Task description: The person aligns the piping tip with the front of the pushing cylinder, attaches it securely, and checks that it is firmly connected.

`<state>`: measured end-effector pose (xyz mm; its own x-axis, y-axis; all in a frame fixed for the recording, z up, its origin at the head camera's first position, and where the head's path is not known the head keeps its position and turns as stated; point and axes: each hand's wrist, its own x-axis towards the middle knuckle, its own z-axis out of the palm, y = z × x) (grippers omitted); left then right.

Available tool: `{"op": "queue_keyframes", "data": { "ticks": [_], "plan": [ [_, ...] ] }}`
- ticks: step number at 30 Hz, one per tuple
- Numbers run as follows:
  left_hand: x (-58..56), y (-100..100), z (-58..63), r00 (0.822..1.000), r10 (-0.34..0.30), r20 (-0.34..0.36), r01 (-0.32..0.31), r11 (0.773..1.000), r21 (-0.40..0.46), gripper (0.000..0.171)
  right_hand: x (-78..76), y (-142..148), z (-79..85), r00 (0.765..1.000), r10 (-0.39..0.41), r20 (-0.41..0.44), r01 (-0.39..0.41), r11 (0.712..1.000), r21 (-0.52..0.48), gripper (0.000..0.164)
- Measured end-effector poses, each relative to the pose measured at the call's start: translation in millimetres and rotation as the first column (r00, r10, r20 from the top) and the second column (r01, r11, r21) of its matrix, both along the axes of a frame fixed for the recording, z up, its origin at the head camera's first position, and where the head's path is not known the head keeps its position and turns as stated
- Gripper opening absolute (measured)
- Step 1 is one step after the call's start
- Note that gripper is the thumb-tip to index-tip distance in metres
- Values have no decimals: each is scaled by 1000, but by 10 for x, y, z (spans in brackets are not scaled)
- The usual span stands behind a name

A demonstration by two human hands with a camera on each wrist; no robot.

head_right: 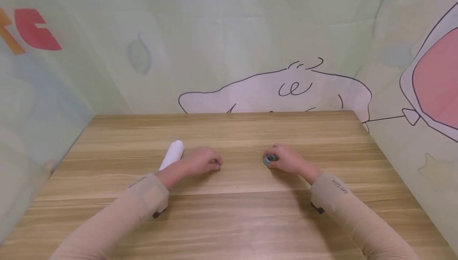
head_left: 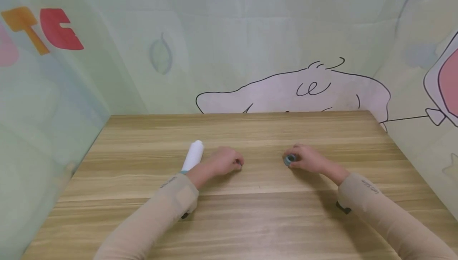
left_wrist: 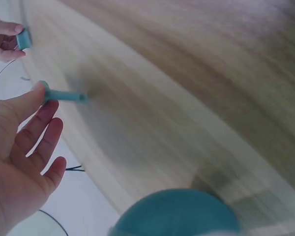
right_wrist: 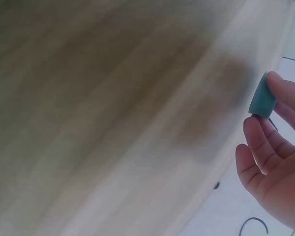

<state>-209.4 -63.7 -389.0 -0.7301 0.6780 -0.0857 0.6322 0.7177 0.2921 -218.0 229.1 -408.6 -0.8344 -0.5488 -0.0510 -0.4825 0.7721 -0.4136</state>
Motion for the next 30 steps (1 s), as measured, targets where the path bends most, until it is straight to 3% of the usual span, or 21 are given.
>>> {"op": "queue_keyframes", "data": {
  "ticks": [7, 14, 22, 30],
  "plan": [
    [2, -29, 120, 998, 53, 20, -55, 996, 67, 12, -18, -48, 113, 1000, 0, -5, 0, 998, -65, 36],
    [25, -97, 179, 989, 135, 63, -144, 976, 166, 14, 19, -132, 220, 1000, -1, -20, -1, 996, -87, 36],
    [96, -173, 250, 971, 237, 9, -232, 941, 245, 17, 88, -279, 305, 998, -34, 56, 46, 972, -231, 37],
    [134, -194, 239, 947, 317, -49, -290, 910, 296, 16, 141, -424, 332, 995, -49, 83, 70, 956, -284, 35]
  ]
}}
